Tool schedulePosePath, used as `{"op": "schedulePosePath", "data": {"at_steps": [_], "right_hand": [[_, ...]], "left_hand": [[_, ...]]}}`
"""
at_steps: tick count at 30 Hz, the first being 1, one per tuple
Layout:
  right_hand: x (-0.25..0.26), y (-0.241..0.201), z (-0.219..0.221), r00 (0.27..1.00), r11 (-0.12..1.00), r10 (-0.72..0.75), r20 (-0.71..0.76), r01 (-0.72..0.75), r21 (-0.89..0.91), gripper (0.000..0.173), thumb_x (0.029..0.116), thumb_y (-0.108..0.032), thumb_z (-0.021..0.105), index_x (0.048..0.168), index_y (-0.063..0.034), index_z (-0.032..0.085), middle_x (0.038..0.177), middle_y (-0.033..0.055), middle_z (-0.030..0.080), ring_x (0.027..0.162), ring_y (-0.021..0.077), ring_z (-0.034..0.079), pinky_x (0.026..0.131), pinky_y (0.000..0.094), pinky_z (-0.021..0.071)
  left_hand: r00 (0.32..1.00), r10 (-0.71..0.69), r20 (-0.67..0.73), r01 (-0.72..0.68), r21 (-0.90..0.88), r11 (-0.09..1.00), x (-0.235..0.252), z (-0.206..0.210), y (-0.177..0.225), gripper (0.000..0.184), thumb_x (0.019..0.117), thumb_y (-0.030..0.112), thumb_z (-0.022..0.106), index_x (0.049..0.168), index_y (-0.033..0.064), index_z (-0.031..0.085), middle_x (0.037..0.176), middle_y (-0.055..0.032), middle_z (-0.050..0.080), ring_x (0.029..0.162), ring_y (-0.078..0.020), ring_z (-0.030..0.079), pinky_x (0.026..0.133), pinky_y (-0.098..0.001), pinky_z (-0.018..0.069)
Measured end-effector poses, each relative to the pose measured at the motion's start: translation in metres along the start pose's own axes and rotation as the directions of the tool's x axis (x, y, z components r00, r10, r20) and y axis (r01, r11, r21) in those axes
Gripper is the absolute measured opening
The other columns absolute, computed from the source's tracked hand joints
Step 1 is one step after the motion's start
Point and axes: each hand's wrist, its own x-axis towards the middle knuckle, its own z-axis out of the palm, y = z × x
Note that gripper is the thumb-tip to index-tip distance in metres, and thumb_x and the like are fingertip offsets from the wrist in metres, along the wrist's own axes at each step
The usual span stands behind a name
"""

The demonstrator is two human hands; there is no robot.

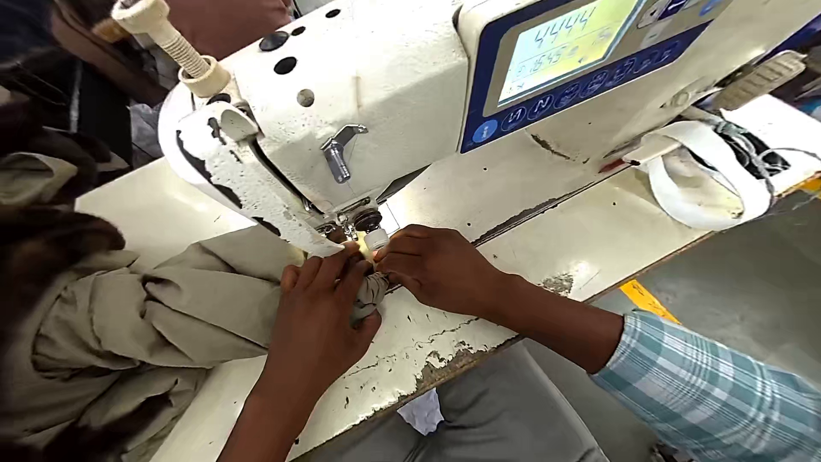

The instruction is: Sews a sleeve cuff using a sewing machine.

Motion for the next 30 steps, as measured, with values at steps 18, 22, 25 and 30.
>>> {"op": "schedulePosePath", "data": {"at_steps": [18,22,25,30], "right_hand": [[0.071,0.021,-0.016,0.762,0.754,0.634,0.130,-0.647,0.116,0.015,0.0868,-0.024,0.075,0.082,-0.0098,0.072,0.076,0.0068,0.066,0.075,0.0261,0.064,0.062,0.0506,0.0465],[0.076,0.017,-0.016,0.734,0.729,0.669,0.113,-0.679,0.090,0.014,0.0841,-0.019,0.074,0.080,-0.0069,0.069,0.079,0.0096,0.066,0.080,0.0281,0.066,0.063,0.0513,0.0467],[0.059,0.019,-0.011,0.818,0.803,0.575,-0.026,-0.558,0.210,0.012,0.0852,-0.013,0.075,0.089,-0.0036,0.068,0.082,0.0093,0.064,0.075,0.0240,0.063,0.065,0.0457,0.0489],[0.008,0.000,-0.007,0.995,0.991,0.084,-0.046,-0.078,0.110,0.033,0.0850,-0.004,0.057,0.114,-0.0094,0.072,0.104,0.0047,0.071,0.090,0.0175,0.069,0.074,0.0372,0.0588]], "left_hand": [[0.995,0.049,0.087,-0.050,0.007,0.999,0.007,-0.004,0.005,0.048,0.0732,0.036,0.071,0.115,0.0127,0.078,0.110,-0.0047,0.071,0.099,-0.0257,0.063,0.076,-0.0476,0.0447],[0.991,0.063,0.118,-0.065,0.013,0.998,0.007,-0.005,0.006,0.045,0.0732,0.034,0.071,0.113,0.0143,0.078,0.122,-0.0032,0.069,0.106,-0.0252,0.063,0.079,-0.0474,0.0448],[0.991,0.054,0.119,-0.056,0.011,0.998,0.005,-0.005,0.006,0.045,0.0733,0.034,0.073,0.114,0.0148,0.078,0.128,-0.0022,0.069,0.108,-0.0255,0.063,0.080,-0.0486,0.0452],[0.993,0.069,0.099,-0.073,0.033,0.997,0.004,-0.002,0.006,0.045,0.0757,0.036,0.070,0.114,0.0127,0.078,0.116,-0.0035,0.071,0.101,-0.0258,0.063,0.077,-0.0470,0.0441]]}}
